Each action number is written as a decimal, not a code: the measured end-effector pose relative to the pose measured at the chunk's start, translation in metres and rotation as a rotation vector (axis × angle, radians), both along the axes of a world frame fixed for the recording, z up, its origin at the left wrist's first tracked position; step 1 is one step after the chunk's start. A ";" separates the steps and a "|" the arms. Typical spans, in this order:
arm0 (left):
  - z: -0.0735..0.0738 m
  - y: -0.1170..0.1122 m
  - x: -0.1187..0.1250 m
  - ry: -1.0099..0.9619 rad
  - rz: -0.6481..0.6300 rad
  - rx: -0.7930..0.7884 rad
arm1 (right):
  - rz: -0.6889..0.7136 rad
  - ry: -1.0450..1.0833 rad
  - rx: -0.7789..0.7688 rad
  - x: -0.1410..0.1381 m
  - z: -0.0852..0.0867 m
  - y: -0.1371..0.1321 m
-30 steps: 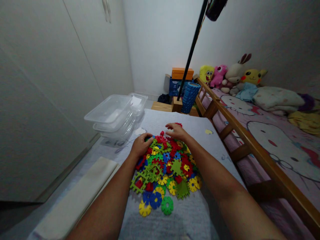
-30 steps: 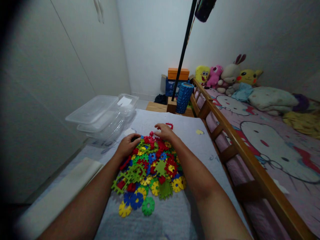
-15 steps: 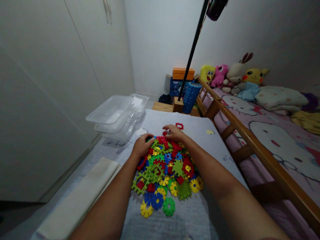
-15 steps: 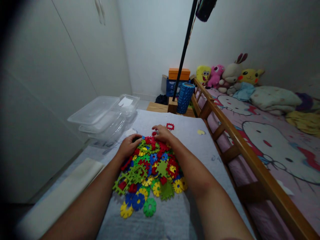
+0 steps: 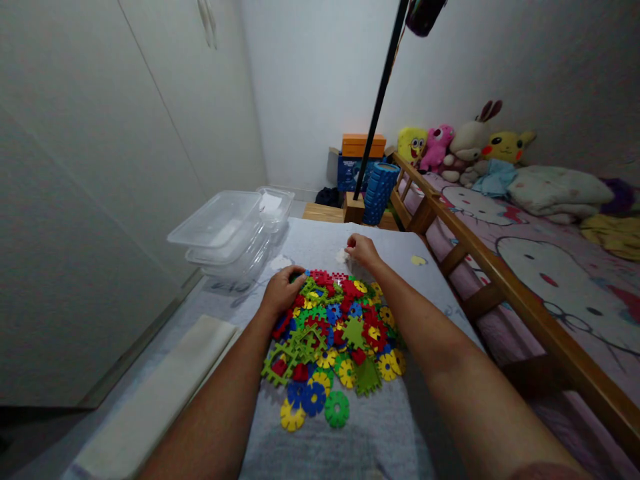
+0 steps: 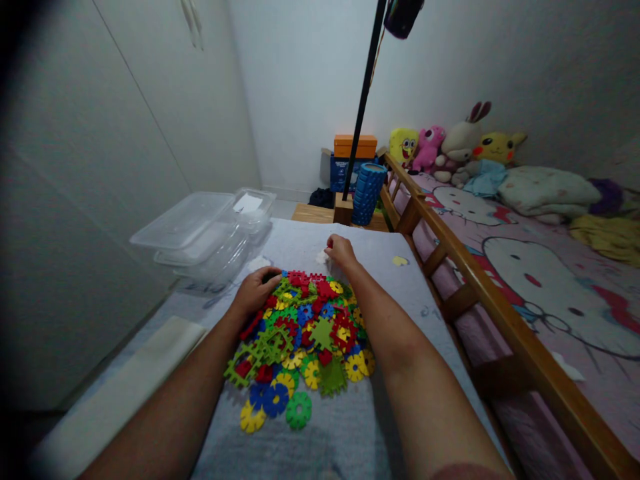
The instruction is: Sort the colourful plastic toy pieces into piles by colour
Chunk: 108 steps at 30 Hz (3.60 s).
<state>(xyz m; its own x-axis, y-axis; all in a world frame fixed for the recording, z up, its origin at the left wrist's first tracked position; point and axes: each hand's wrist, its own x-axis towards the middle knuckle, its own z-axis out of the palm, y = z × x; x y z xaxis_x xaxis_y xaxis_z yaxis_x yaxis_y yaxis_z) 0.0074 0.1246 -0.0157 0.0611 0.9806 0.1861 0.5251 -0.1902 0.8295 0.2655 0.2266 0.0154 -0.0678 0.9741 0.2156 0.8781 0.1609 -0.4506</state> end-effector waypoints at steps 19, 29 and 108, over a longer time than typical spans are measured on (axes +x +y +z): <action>-0.002 0.001 -0.001 0.000 -0.013 -0.002 | 0.294 0.303 -0.291 0.048 0.016 -0.086; 0.000 -0.001 0.000 -0.002 -0.022 -0.011 | 0.472 0.186 -0.312 0.031 0.012 -0.102; 0.000 -0.001 0.000 -0.026 0.002 -0.020 | -0.319 0.516 0.177 0.064 -0.038 -0.043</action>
